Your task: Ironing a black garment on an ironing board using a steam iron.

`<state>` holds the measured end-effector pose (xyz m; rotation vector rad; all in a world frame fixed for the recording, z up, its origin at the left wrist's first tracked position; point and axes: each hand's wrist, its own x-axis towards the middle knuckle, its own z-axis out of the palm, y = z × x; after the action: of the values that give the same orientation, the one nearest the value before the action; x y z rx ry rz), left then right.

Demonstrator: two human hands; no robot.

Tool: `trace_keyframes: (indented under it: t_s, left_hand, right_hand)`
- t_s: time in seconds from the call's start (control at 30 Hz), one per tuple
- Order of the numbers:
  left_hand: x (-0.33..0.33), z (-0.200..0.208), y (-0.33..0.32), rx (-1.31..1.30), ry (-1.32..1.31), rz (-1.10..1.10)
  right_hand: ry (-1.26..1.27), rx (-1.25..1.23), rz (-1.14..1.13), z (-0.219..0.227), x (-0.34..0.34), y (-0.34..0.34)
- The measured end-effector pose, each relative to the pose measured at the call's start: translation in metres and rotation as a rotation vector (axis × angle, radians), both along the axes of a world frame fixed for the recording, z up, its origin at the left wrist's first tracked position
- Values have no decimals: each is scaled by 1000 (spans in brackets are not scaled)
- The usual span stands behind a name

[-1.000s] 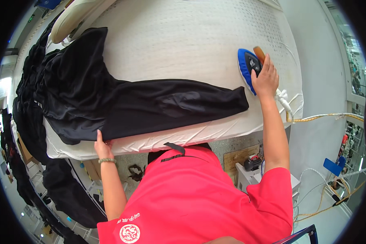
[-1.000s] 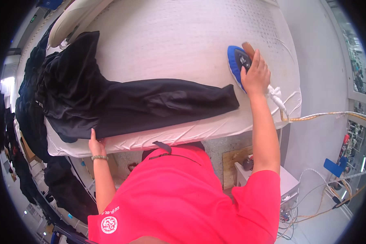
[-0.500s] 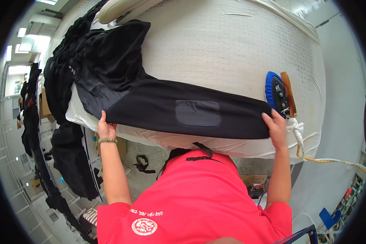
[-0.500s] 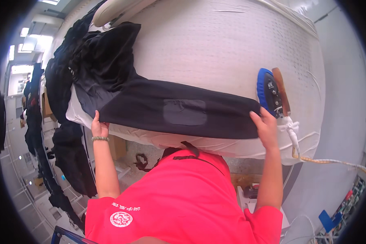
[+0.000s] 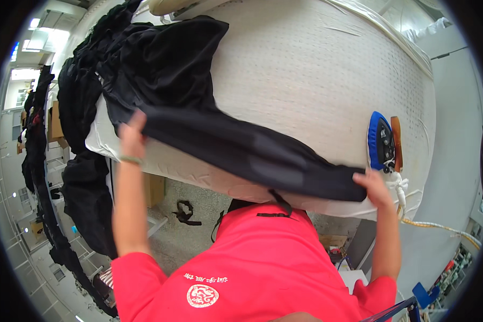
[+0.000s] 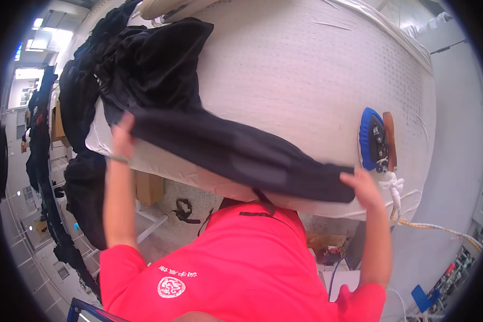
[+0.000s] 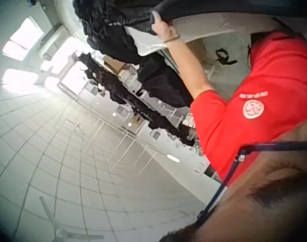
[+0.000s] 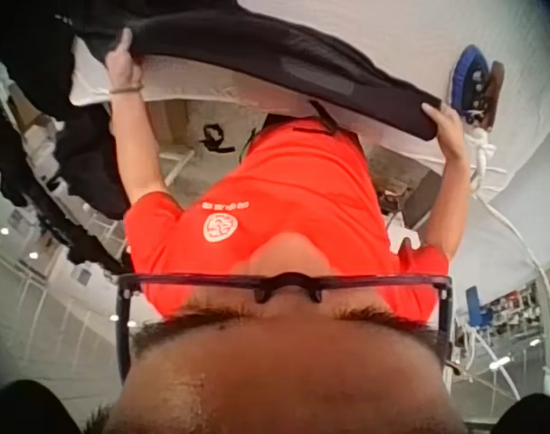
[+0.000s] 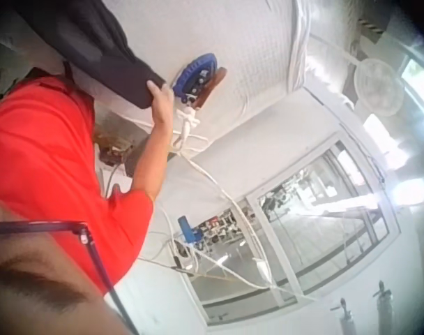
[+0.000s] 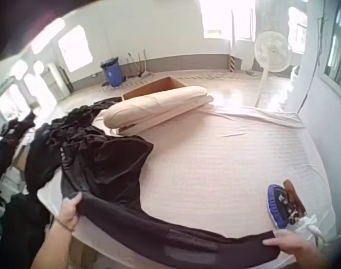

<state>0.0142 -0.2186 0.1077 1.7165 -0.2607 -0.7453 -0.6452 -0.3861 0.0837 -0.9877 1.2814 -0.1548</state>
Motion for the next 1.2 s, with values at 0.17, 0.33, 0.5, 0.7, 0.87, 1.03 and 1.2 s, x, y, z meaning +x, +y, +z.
trace_keyframes:
  t_s: [0.17,0.33,0.5,0.7,0.87,1.03,1.2]
  left_hand:
    - [178,167,-22,-418,-89,58]
    - [106,-23,38,48,25,162]
    - [-3,-112,107,281,112,125]
    - [-6,-98,110,392,138,69]
    - [-10,-10,50,1059,-96,-806]
    - [-93,-5,-58,323,-636,-1057]
    - [-250,-50,-165,-42,-766,-1484]
  right_hand:
    - [-461,-398,-280,136,128,-55]
    - [-119,-313,19,18,88,-41]
    - [3,-109,-64,-8,0,-2]
    - [256,-101,-116,-26,8,28]
    - [425,-101,-465,-38,31,22]
    - [327,-174,-552,-78,17,32]
    - [99,-274,-774,-80,32,50]
